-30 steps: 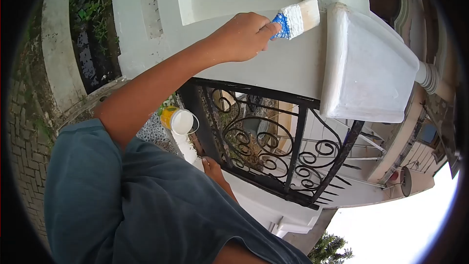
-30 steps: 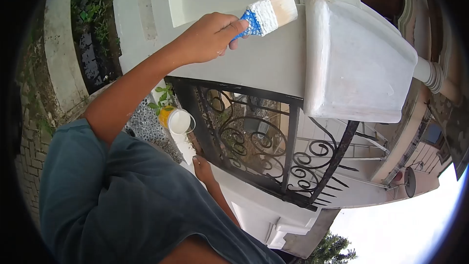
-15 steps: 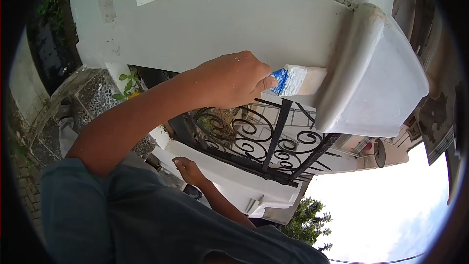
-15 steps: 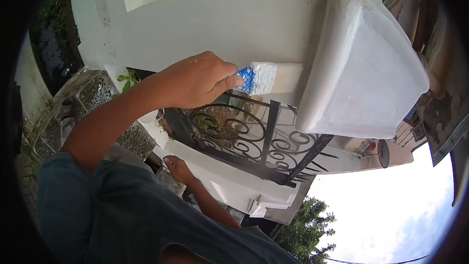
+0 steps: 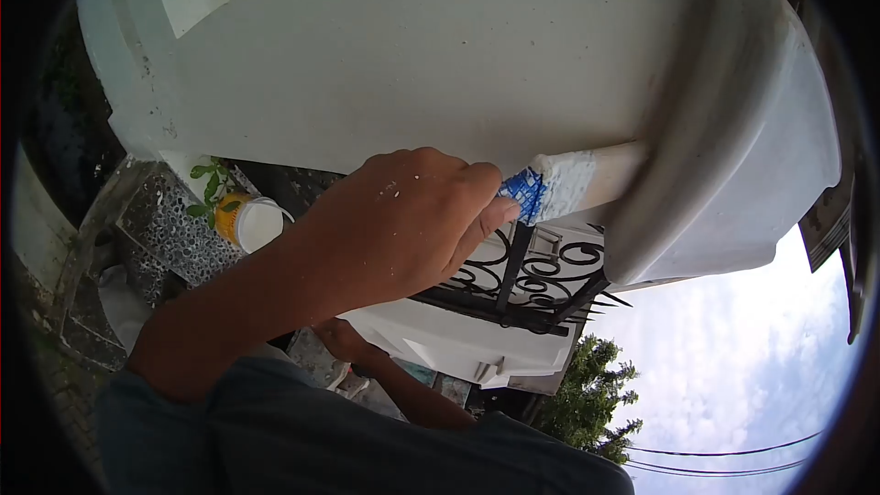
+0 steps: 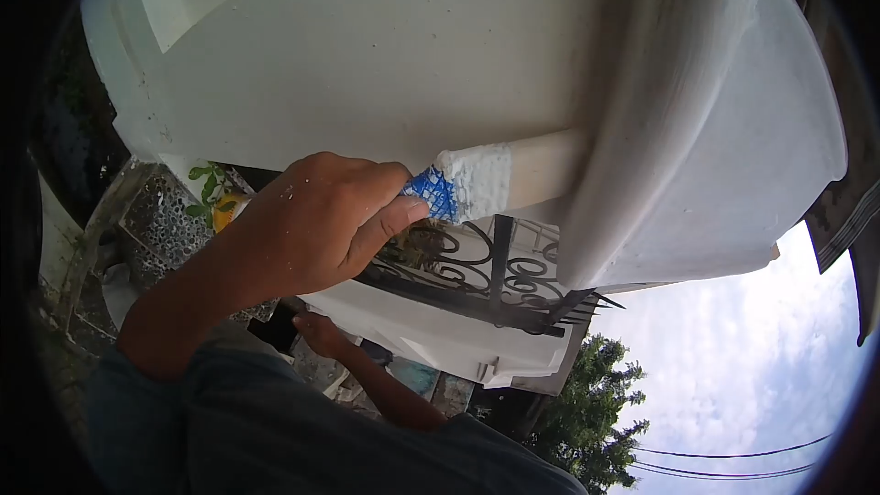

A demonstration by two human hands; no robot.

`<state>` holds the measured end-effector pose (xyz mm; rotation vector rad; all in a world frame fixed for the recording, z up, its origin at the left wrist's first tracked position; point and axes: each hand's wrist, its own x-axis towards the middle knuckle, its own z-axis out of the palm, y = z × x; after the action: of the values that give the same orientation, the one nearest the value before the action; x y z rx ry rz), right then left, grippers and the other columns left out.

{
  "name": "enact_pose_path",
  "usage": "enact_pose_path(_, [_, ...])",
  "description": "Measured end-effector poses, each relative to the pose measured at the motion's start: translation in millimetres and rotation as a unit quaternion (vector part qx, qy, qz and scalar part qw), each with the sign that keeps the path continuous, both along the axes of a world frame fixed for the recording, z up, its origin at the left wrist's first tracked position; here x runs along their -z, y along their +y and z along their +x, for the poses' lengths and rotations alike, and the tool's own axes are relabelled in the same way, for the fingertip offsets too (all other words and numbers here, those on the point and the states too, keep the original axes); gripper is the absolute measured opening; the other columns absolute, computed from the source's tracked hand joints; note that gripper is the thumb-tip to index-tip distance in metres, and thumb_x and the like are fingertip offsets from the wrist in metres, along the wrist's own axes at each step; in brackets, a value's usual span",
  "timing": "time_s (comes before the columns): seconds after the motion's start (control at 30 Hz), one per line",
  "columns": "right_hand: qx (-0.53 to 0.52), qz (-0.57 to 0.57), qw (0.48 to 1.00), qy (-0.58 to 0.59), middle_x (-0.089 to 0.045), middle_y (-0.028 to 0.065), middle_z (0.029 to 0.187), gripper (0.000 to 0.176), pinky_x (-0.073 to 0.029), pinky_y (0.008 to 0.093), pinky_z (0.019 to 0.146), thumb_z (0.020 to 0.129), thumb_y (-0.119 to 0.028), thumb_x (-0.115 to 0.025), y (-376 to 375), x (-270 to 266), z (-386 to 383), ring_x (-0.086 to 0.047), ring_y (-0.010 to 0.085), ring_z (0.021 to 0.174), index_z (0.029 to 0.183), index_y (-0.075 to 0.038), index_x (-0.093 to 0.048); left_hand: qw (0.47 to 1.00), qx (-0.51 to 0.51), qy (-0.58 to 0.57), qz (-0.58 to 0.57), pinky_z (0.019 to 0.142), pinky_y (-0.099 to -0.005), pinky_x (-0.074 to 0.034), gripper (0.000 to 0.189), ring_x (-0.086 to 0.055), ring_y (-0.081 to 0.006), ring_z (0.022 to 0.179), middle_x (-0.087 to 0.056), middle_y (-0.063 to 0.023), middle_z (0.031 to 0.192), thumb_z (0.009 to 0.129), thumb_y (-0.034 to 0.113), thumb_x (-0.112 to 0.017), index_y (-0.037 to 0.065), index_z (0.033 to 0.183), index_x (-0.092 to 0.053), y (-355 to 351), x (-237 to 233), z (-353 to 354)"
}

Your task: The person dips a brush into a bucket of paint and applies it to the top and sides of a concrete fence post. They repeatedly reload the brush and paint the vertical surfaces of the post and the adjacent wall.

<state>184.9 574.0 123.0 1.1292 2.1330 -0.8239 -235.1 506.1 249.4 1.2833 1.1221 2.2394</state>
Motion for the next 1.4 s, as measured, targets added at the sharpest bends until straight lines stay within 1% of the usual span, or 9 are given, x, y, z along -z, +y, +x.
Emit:
enact_pose_path(0.2, [0.012, 0.014, 0.999, -0.038, -0.066, 0.0224, 0.104, 0.043, -0.046, 0.0448, 0.091, 0.104, -0.037, -0.042, -1.3, -1.5, 0.4, -0.062, 0.0364, 0.102, 0.11, 0.001, -0.062, 0.988, -0.143, -0.052, 0.006, 0.047, -0.0396, -0.036, 0.033, -0.045, -0.0239, 0.044, -0.049, -0.013, 0.055, 0.101, 0.019, -0.052, -0.001, 0.075, -0.053, -23.7, -6.8, -42.2])
enact_pose_path(0.33, [-0.003, -0.015, 0.995, -0.095, -0.065, 0.0241, 0.108, 0.045, -0.046, 0.0455, 0.093, 0.103, -0.039, -0.042, -5.1, -19.2, -48.8, -0.061, 0.0384, 0.105, 0.111, 0.001, -0.062, 0.99, -0.07, -0.043, -0.118, 0.049, -0.0412, -0.038, 0.038, -0.046, -0.0278, 0.043, -0.048, -0.0159, 0.053, 0.101, 0.021, -0.051, -0.002, 0.072, -0.054, -26.9, -34.6, -45.4])
enact_pose_path(0.57, [-0.021, -0.001, 0.999, 0.044, -0.064, 0.0272, 0.096, 0.048, -0.046, 0.0459, 0.088, 0.104, -0.039, -0.04, -21.9, -27.5, -73.8, -0.061, 0.0398, 0.093, 0.101, 0.004, -0.06, 0.972, -0.071, 0.059, -0.214, 0.052, -0.039, -0.053, 0.039, -0.061, -0.0289, 0.054, -0.058, -0.0178, 0.058, 0.1, 0.025, -0.051, -0.003, 0.074, -0.06, -62.4, -55.3, -11.1])
enact_pose_path(0.7, [-0.041, -0.022, 0.998, 0.041, -0.065, 0.0231, 0.097, 0.043, -0.046, 0.0435, 0.089, 0.104, -0.037, -0.042, -16.4, -18.1, -61.8, -0.062, 0.034, 0.095, 0.107, 0.002, -0.061, 0.942, -0.245, 0.059, -0.223, 0.066, -0.0472, -0.045, 0.045, -0.054, -0.0404, 0.063, -0.056, -0.0239, 0.065, 0.101, 0.028, -0.049, -0.006, 0.073, -0.057, -71.7, -76.8, -29.0])
enact_pose_path(0.93, [-0.13, 0.014, 0.97, 0.203, -0.065, 0.0181, 0.09, 0.037, -0.05, 0.0378, 0.075, 0.102, -0.029, -0.049, -26.6, -44.7, -103.4, -0.064, 0.026, 0.08, 0.108, 0.005, -0.061, 0.918, -0.156, 0.127, -0.343, 0.07, -0.044, -0.054, 0.046, -0.066, -0.0362, 0.074, -0.064, -0.0252, 0.073, 0.099, 0.031, -0.051, -0.008, 0.08, -0.064, -48.1, -78.4, 12.5])
enact_pose_path(1.1, [-0.186, 0.228, 0.821, 0.489, -0.057, 0.0181, 0.105, 0.038, -0.053, 0.0303, 0.064, 0.087, -0.002, -0.066, -42.4, -142.3, -191.2, -0.065, 0.0204, 0.073, 0.122, 0.001, -0.052, 0.934, 0.092, -0.153, -0.309, 0.055, -0.0267, -0.053, 0.045, -0.063, -0.0111, 0.072, -0.061, -0.0089, 0.071, 0.1, 0.037, -0.05, -0.004, 0.087, -0.062, -81.9, -76.4, 38.0])
enact_pose_path(1.2, [-0.257, 0.309, 0.735, 0.547, -0.043, 0.0194, 0.124, 0.054, -0.052, 0.0261, 0.06, 0.079, 0.005, -0.067, -39.3, -182.0, -217.5, -0.063, 0.0164, 0.071, 0.127, -0.004, -0.045, 0.938, 0.099, -0.256, -0.214, 0.049, -0.0292, -0.051, 0.043, -0.059, -0.0152, 0.053, -0.063, -0.0119, 0.069, 0.098, 0.029, -0.049, -0.01, 0.085, -0.061, -84.5, -76.4, 57.8])
enact_pose_path(1.23, [-0.277, 0.31, 0.708, 0.571, -0.041, 0.0199, 0.125, 0.056, -0.052, 0.0258, 0.061, 0.078, 0.005, -0.068, -38.4, -191.2, -224.0, -0.062, 0.0163, 0.072, 0.128, -0.005, -0.045, 0.933, 0.137, -0.254, -0.216, 0.056, -0.0263, -0.052, 0.045, -0.059, -0.0107, 0.067, -0.062, -0.0077, 0.083, 0.099, 0.038, -0.053, -0.006, 0.096, -0.063, -90.1, -80.9, 56.6])
enact_pose_path(1.4, [-0.379, 0.344, 0.597, 0.617, -0.039, 0.0188, 0.129, 0.061, -0.05, 0.0284, 0.068, 0.072, 0.007, -0.071, -46.7, -224.3, -237.5, -0.059, 0.0186, 0.077, 0.126, -0.008, -0.047, 0.935, 0.092, -0.314, -0.138, 0.061, -0.0255, -0.05, 0.044, -0.06, -0.0108, 0.072, -0.064, -0.0083, 0.085, 0.098, 0.037, -0.057, -0.006, 0.104, -0.066, -84.3, -85.3, 57.9])
